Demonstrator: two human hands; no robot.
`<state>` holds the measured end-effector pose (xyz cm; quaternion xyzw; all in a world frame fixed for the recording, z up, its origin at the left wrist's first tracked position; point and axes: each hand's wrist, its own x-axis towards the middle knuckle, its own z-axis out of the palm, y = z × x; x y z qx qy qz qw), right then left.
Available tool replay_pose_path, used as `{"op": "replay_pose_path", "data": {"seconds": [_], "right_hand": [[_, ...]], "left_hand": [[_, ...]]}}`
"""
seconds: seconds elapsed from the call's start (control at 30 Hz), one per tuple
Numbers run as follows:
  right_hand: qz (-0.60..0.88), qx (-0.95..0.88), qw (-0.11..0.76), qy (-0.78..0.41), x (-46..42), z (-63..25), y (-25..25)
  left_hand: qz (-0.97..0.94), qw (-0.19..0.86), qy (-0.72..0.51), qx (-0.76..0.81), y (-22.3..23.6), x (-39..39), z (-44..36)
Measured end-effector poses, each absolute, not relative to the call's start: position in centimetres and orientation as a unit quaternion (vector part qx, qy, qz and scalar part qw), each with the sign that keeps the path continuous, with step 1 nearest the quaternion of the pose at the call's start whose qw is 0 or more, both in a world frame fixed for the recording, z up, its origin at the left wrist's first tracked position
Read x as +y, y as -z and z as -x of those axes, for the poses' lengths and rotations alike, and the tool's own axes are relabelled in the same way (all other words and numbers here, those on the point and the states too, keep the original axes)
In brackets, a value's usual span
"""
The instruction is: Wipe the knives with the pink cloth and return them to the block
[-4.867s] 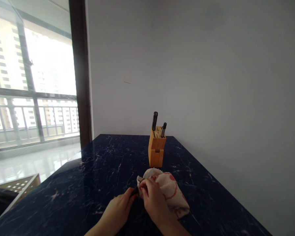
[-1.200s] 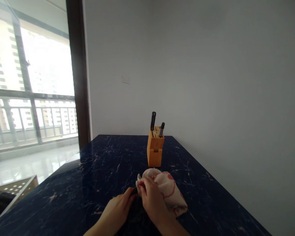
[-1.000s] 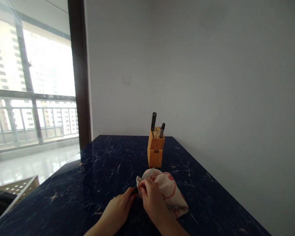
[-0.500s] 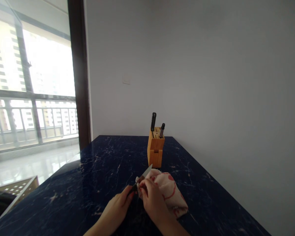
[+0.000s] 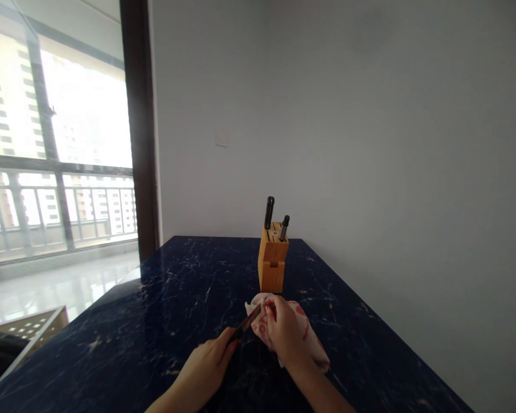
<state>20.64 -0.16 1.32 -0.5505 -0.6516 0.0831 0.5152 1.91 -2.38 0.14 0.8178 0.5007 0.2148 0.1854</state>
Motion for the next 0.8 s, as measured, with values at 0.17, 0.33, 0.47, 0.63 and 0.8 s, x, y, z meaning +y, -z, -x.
{"op": "replay_pose_path", "data": {"seconds": [0.17, 0.33, 0.47, 0.63, 0.8], "right_hand": [[0.578, -0.631, 0.515, -0.055, 0.4, -22.2, -1.3], [0.599, -0.620, 0.505, -0.048, 0.6, -22.8, -1.6], [0.601, -0.627, 0.493, -0.049, 0.3, -22.6, -1.6], [0.589, -0.638, 0.493, -0.053, -0.1, -21.8, -1.7], [0.565, -0.654, 0.496, -0.080, -0.2, -20.9, -1.4]], "left_hand": [[-0.822, 0.173, -0.216, 0.497, 0.0, -2.4, -2.0], [-0.828, 0.175, -0.205, 0.492, -0.3, -2.6, -2.0], [-0.827, 0.169, -0.200, 0.498, -0.4, -2.7, -2.1], [-0.823, 0.161, -0.208, 0.503, 0.0, -2.6, -2.1], [-0.821, 0.169, -0.208, 0.504, 0.1, -2.5, -2.0]]}}
